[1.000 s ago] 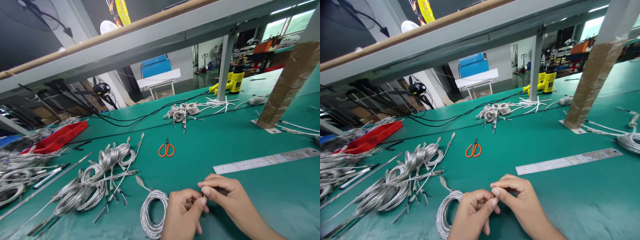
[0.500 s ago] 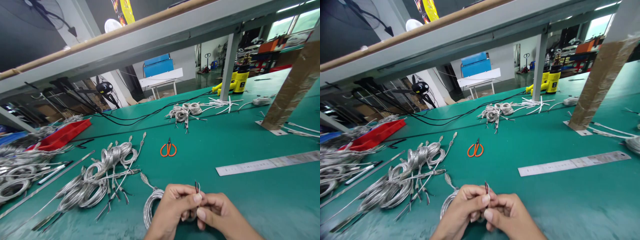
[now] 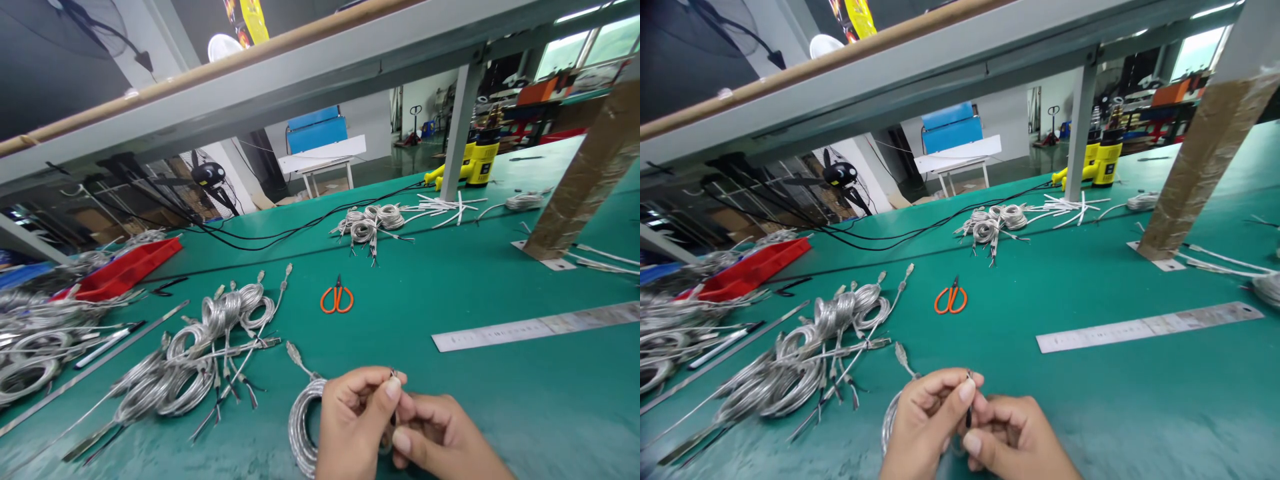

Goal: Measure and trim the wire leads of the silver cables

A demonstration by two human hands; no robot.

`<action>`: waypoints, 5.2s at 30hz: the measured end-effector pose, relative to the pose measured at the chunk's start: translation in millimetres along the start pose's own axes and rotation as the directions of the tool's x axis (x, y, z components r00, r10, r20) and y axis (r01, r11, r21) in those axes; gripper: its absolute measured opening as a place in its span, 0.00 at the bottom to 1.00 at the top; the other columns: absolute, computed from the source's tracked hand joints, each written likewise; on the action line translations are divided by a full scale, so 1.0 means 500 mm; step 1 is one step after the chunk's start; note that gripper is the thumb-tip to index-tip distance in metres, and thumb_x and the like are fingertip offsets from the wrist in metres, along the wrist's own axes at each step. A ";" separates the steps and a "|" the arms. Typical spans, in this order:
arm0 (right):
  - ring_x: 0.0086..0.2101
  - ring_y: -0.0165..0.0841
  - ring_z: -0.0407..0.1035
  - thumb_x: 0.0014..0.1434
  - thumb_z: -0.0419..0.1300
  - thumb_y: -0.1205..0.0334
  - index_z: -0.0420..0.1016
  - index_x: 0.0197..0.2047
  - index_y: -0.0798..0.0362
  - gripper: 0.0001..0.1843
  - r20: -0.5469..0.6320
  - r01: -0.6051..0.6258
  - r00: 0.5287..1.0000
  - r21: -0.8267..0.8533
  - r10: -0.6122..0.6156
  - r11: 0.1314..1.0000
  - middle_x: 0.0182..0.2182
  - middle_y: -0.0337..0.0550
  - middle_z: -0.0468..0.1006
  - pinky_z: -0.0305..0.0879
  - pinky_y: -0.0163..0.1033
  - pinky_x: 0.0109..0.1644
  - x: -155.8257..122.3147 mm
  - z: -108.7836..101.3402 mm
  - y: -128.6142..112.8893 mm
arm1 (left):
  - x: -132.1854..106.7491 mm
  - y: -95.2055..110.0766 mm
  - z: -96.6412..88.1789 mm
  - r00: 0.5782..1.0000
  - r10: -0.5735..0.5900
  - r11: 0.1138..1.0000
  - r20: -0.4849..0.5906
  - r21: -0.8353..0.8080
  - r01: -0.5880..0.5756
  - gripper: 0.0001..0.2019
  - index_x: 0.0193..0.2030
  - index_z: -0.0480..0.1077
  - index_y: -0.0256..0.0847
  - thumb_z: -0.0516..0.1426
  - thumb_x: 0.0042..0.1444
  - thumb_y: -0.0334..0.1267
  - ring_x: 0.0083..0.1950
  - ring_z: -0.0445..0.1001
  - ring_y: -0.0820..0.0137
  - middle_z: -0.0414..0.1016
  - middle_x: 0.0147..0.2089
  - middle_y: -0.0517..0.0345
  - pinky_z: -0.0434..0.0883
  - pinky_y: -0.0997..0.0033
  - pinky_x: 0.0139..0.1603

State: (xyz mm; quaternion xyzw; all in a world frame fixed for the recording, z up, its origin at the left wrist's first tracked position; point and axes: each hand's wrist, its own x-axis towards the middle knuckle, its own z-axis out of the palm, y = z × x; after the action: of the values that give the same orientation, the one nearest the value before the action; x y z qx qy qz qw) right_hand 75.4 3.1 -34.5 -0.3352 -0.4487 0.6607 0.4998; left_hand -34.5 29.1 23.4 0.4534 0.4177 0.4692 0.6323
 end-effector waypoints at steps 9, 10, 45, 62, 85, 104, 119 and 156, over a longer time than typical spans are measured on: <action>0.20 0.24 0.64 0.46 0.64 0.56 0.71 0.24 0.56 0.11 -0.070 0.055 0.996 0.060 -0.051 0.997 0.19 0.35 0.67 0.59 0.28 0.25 -0.005 0.018 0.008 | -0.010 -0.007 0.011 0.985 0.139 0.990 -0.098 0.033 -0.137 0.05 0.24 0.77 0.39 0.63 0.42 0.38 0.14 0.59 0.80 0.65 0.12 0.62 0.57 0.83 0.15; 0.20 0.24 0.64 0.47 0.64 0.56 0.72 0.24 0.56 0.11 -0.067 0.055 0.996 0.058 -0.051 0.997 0.20 0.35 0.68 0.59 0.28 0.25 -0.005 0.018 0.009 | -0.011 -0.007 0.013 0.984 0.139 0.990 -0.113 0.029 -0.137 0.05 0.24 0.77 0.39 0.63 0.41 0.38 0.14 0.58 0.80 0.65 0.11 0.62 0.56 0.83 0.15; 0.22 0.25 0.54 0.49 0.60 0.56 0.63 0.26 0.55 0.13 0.010 0.073 0.997 -0.086 -0.072 0.994 0.21 0.33 0.60 0.54 0.29 0.26 -0.001 0.001 0.014 | -0.010 -0.006 0.013 0.992 0.079 0.994 -0.100 -0.067 -0.086 0.07 0.24 0.78 0.39 0.64 0.39 0.40 0.13 0.57 0.83 0.74 0.17 0.57 0.56 0.87 0.14; 0.25 0.28 0.67 0.50 0.61 0.55 0.67 0.27 0.55 0.12 -0.092 0.057 0.994 -0.022 -0.059 0.998 0.20 0.37 0.72 0.63 0.31 0.30 0.002 -0.008 -0.004 | 0.008 -0.026 -0.010 0.996 0.085 0.983 0.013 0.163 -0.086 0.09 0.27 0.78 0.36 0.61 0.44 0.41 0.19 0.62 0.79 0.74 0.30 0.49 0.56 0.85 0.13; 0.23 0.28 0.60 0.63 0.42 0.60 0.58 0.21 0.53 0.19 -0.061 0.103 0.956 -0.849 -0.289 0.518 0.20 0.36 0.64 0.53 0.33 0.29 0.004 -0.052 -0.050 | 0.036 -0.086 0.004 0.987 -0.138 0.972 0.077 0.204 0.119 0.19 0.22 0.64 0.33 0.62 0.41 0.50 0.10 0.58 0.83 0.64 0.15 0.64 0.54 0.86 0.09; 0.19 0.27 0.58 0.62 0.42 0.61 0.53 0.19 0.52 0.19 -0.171 0.032 0.905 -0.886 -0.390 0.462 0.16 0.34 0.61 0.51 0.32 0.24 0.026 -0.071 -0.030 | 0.027 -0.112 0.028 0.998 -0.067 0.933 0.007 0.354 0.060 0.16 0.24 0.66 0.34 0.57 0.46 0.48 0.12 0.59 0.79 0.61 0.15 0.65 0.55 0.82 0.11; 0.19 0.27 0.57 0.62 0.42 0.60 0.52 0.19 0.52 0.19 -0.206 0.008 0.895 -0.880 -0.396 0.475 0.16 0.33 0.60 0.51 0.32 0.24 0.031 -0.076 -0.028 | 0.022 -0.108 0.035 1.000 -0.002 0.899 -0.010 0.438 0.006 0.11 0.24 0.68 0.34 0.56 0.48 0.42 0.12 0.58 0.79 0.58 0.12 0.67 0.52 0.82 0.12; 0.21 0.27 0.53 0.60 0.46 0.52 0.52 0.20 0.52 0.19 -0.196 0.083 0.928 -0.722 -0.318 0.687 0.18 0.32 0.54 0.51 0.32 0.25 0.004 -0.060 -0.038 | 0.016 -0.109 0.016 0.958 0.285 0.744 -0.001 0.631 -0.221 0.06 0.25 0.70 0.36 0.55 0.47 0.36 0.13 0.57 0.78 0.63 0.14 0.64 0.53 0.79 0.15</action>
State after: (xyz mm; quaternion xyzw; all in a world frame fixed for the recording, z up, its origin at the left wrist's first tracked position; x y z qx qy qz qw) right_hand 108.5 14.7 -27.9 -0.5457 -0.6169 0.3204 0.4680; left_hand -13.4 27.4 -28.0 0.6660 0.5141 0.4071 0.3555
